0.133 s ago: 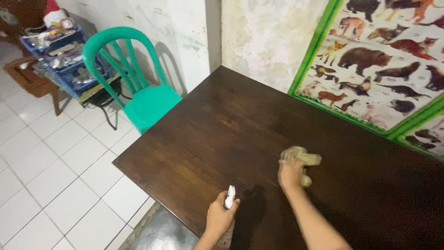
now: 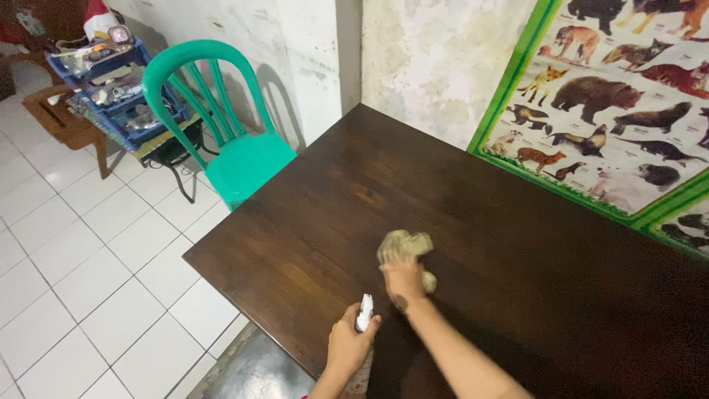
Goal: The person cleans a dark wooden table by spraying a cleaning solution and wiping the surface with a cloth. They systematically cover the table area, moving the cloth in circular and linear motions to remove dirt and grime.
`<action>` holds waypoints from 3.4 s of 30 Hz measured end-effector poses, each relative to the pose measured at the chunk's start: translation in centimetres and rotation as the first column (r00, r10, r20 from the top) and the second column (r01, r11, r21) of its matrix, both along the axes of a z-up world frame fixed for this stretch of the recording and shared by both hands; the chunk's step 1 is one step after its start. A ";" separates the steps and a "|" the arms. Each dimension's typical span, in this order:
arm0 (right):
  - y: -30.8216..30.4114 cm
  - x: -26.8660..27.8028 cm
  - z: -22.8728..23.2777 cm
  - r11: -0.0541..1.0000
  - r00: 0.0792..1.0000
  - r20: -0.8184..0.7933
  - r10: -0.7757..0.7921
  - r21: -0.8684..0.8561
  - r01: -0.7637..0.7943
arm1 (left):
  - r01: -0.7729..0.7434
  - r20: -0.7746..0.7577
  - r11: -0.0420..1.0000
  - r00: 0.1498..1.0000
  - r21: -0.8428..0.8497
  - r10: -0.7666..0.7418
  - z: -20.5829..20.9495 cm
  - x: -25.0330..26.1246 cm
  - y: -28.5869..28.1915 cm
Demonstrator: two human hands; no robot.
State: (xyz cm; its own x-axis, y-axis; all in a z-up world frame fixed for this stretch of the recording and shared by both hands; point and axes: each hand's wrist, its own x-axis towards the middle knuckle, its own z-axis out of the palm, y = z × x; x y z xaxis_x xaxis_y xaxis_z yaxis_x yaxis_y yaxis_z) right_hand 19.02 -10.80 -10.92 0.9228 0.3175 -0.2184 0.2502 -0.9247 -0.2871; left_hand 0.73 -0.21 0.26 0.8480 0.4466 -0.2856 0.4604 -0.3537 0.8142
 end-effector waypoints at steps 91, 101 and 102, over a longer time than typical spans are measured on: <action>-13.5 -18.2 -0.5 0.995 0.986 0.133 0.097 -0.029 -0.094 | 0.037 0.038 0.999 0.999 -0.032 -0.035 -3.5 -9.4 -3.6; -18.2 -21.5 0.4 0.946 0.959 0.056 0.277 -0.188 -0.262 | 0.151 0.081 0.989 0.985 0.002 -0.150 -1.7 -12.5 -4.4; -20.6 -20.4 0.9 0.946 0.970 0.108 0.218 -0.269 -0.183 | 0.153 0.069 0.988 0.986 0.000 -0.152 -1.4 -12.9 -4.5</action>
